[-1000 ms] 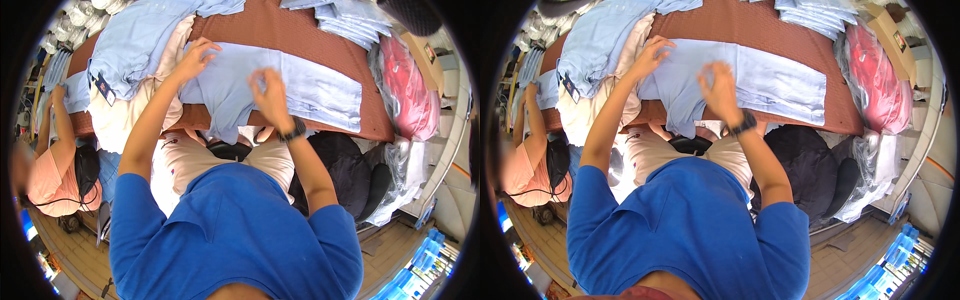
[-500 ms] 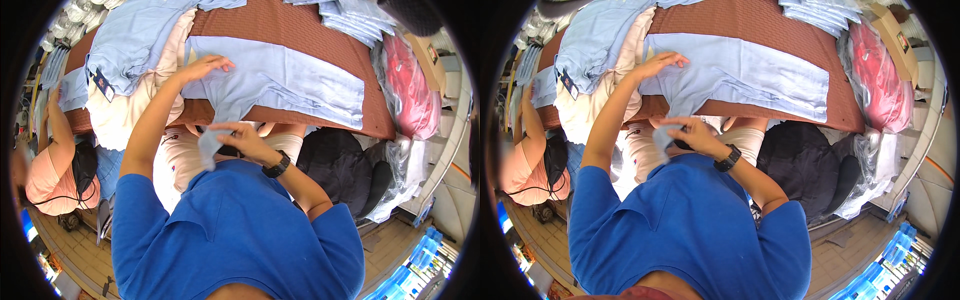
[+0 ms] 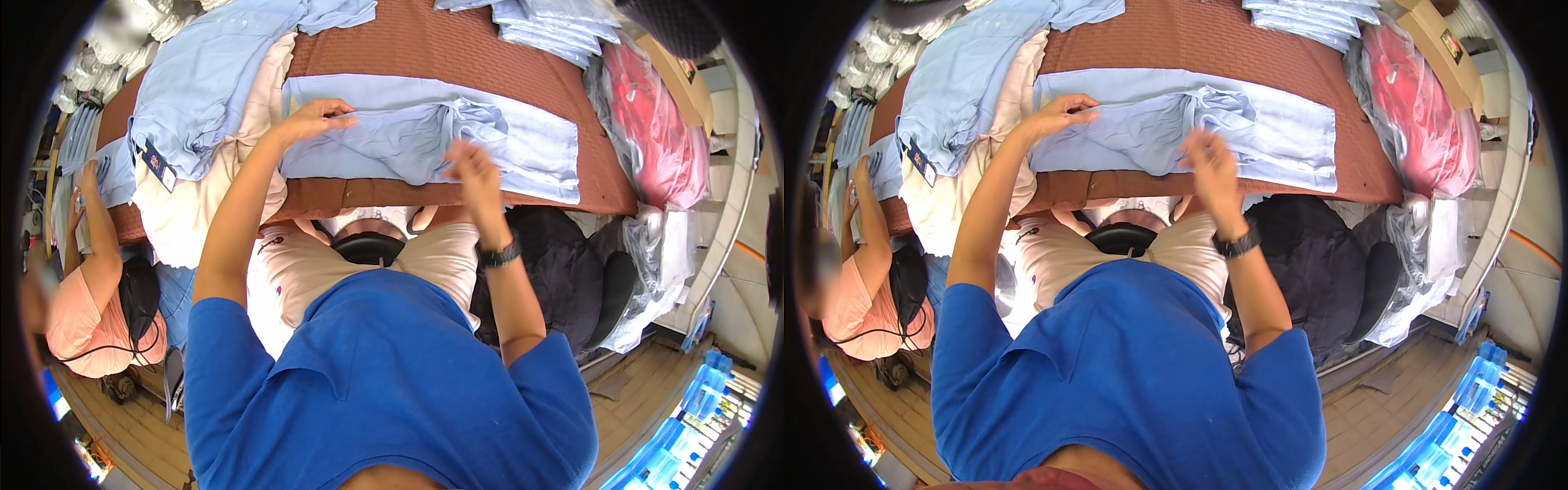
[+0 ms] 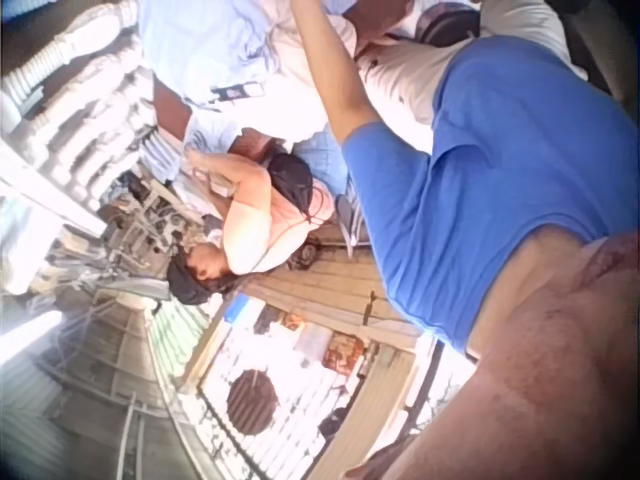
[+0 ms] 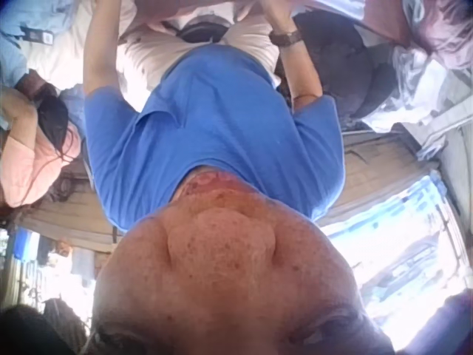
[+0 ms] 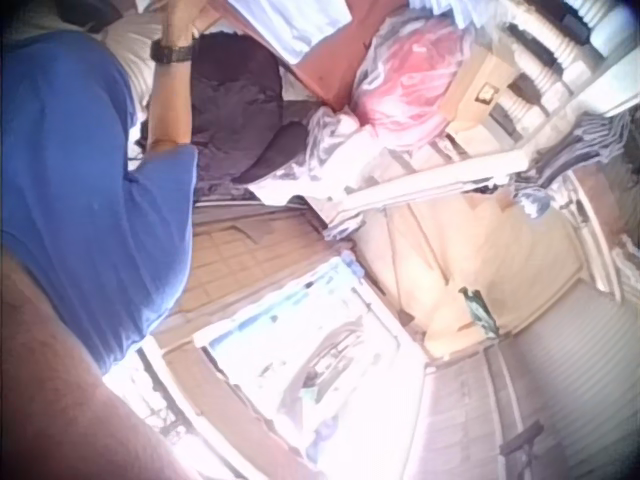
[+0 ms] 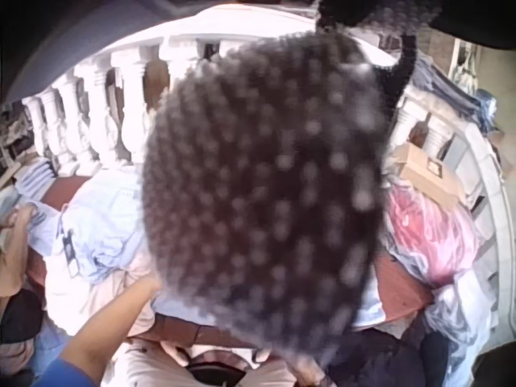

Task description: The person folds a light blue button-up shirt using a cardboard template and then places the folded shirt into a clear plastic bag.

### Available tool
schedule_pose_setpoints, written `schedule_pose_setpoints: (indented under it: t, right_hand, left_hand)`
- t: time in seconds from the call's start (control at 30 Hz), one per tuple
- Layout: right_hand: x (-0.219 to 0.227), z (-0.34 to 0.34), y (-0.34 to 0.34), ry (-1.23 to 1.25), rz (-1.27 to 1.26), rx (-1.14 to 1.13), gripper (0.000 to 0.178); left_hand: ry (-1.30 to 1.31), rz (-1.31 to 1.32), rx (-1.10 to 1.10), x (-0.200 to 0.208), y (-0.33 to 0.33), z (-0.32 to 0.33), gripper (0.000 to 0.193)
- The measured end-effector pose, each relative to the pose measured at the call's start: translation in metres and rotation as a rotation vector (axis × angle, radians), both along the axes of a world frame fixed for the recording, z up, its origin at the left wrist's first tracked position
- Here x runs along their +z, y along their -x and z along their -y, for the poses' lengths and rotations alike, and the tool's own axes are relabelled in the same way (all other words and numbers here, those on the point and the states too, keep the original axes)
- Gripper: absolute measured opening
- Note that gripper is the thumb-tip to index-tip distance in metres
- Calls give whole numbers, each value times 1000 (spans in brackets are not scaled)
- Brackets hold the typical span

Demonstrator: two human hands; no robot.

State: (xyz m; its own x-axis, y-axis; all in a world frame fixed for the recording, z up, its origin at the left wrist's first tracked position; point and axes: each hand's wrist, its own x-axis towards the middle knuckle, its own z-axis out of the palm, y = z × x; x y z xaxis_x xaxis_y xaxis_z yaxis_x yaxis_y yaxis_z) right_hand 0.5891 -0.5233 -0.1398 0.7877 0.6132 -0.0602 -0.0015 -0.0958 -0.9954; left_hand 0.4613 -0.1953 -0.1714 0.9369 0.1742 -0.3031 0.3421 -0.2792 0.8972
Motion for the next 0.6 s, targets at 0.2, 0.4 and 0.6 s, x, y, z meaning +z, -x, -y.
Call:
schedule_pose_setpoints:
  t: [0.2, 0.4, 0.6]
  right_hand:
    - [-32, -10, -149, 522, 795, -376, 34]
    - [0, -25, -145, 197, 880, -305, 18]
    - [61, -23, -119, 146, 592, -292, 15]
  left_hand:
    - [-133, 45, -59, -3, -17, 5, 31]
    - [-369, 41, -14, 3, -18, 7, 40]
    - [-408, -83, 57, 0, -17, -4, 61]
